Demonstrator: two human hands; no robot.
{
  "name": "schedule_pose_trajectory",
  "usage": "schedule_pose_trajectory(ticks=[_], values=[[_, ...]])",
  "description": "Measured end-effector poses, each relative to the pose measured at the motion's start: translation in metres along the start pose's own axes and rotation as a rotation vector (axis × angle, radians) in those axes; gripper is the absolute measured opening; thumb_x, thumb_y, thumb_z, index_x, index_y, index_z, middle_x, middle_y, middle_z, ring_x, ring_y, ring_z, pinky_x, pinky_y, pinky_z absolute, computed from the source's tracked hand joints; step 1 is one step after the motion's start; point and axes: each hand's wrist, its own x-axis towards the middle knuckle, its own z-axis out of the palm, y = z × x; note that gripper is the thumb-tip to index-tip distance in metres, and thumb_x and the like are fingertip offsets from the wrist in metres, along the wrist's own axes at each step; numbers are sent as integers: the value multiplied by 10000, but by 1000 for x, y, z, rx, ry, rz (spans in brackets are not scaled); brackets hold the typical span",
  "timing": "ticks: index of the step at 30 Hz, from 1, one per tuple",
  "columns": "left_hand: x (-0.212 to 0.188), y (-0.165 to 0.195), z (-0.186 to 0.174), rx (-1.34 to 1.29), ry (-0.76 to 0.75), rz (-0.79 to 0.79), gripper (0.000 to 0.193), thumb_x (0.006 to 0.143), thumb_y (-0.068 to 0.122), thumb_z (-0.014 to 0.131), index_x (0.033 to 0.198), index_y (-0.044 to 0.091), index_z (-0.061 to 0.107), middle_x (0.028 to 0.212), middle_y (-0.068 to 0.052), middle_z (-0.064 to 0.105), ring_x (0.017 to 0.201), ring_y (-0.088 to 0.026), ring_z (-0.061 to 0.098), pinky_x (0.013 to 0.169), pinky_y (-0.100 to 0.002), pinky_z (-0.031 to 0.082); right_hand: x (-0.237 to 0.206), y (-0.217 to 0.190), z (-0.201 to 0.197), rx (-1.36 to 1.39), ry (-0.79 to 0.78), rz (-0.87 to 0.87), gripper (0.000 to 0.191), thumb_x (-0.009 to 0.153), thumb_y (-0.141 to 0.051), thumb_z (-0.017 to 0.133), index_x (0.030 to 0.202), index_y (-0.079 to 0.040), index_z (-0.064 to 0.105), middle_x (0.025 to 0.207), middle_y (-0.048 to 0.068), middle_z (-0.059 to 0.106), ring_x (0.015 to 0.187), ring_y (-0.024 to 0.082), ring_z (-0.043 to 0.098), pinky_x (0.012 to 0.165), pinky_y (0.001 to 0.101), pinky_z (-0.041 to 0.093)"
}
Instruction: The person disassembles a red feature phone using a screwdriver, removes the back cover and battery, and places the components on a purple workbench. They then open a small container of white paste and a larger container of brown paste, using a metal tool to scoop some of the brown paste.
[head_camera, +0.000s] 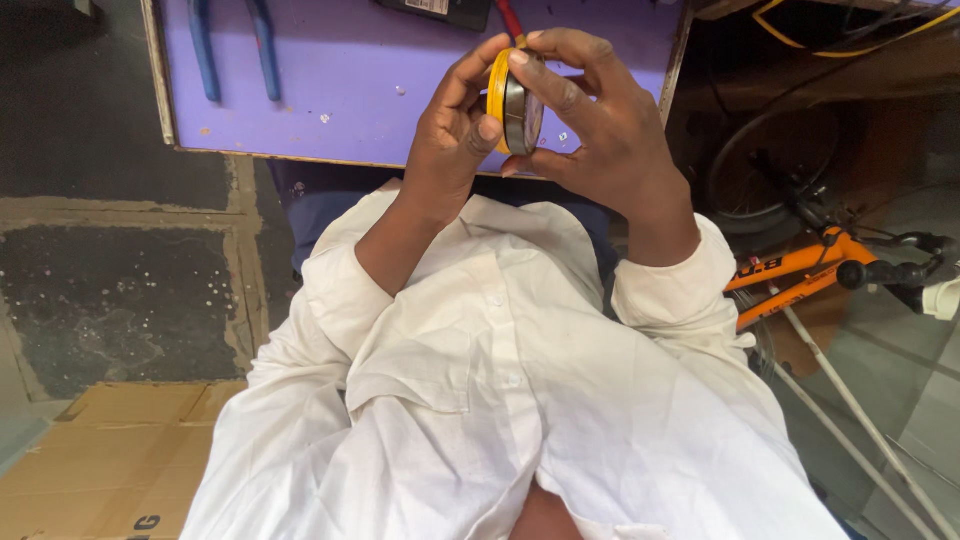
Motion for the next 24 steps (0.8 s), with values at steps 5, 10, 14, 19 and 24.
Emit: schedule_pose_trajectory(ticks=[5, 10, 14, 19, 24], values=[[-1, 1, 1, 0, -26, -12, 935, 903, 542, 835, 1599, 86, 409, 1536, -84, 514, 1391, -181, 509, 1262, -367, 426, -6, -1, -3, -62, -2, -2, 882, 782, -356, 1034, 1508, -150, 577, 1441, 86, 526, 1236, 263, 653, 910, 330, 597], [-2, 2, 3, -18, -38, -24, 947, 891, 541, 844, 1600, 82, 415, 1469, -92, 520, 1374, -189, 524, 1211, -351, 433, -9, -2, -4, -53, -8, 25, 886, 767, -359, 1036, 1501, -149, 586, 1465, 95, 532, 1256, 272, 654, 890, 329, 588], [-3, 4, 5, -26, -38, -26, 958, 884, 530, 858, 1601, 76, 415, 1459, -98, 526, 1360, -194, 540, 1206, -353, 446, -9, -1, -2, -24, 6, 24, 900, 769, -357, 1034, 1513, -154, 572, 1464, 89, 528, 1264, 276, 633, 1014, 356, 595], [-4, 8, 5, -5, -38, -40, 990, 855, 540, 867, 1598, 76, 405, 1488, -99, 533, 1383, -210, 567, 1218, -378, 487, -10, 2, 3, 23, 14, 15, 905, 774, -329, 1034, 1526, -166, 559, 1470, 93, 516, 1290, 284, 613, 1085, 366, 587], [-4, 6, 3, 23, -34, -25, 1017, 828, 537, 880, 1598, 76, 400, 1486, -96, 536, 1342, -204, 580, 1196, -368, 501, -12, 4, 7, 43, 21, 11, 915, 779, -329, 1037, 1535, -169, 547, 1479, 99, 508, 1297, 283, 608, 1078, 362, 589]])
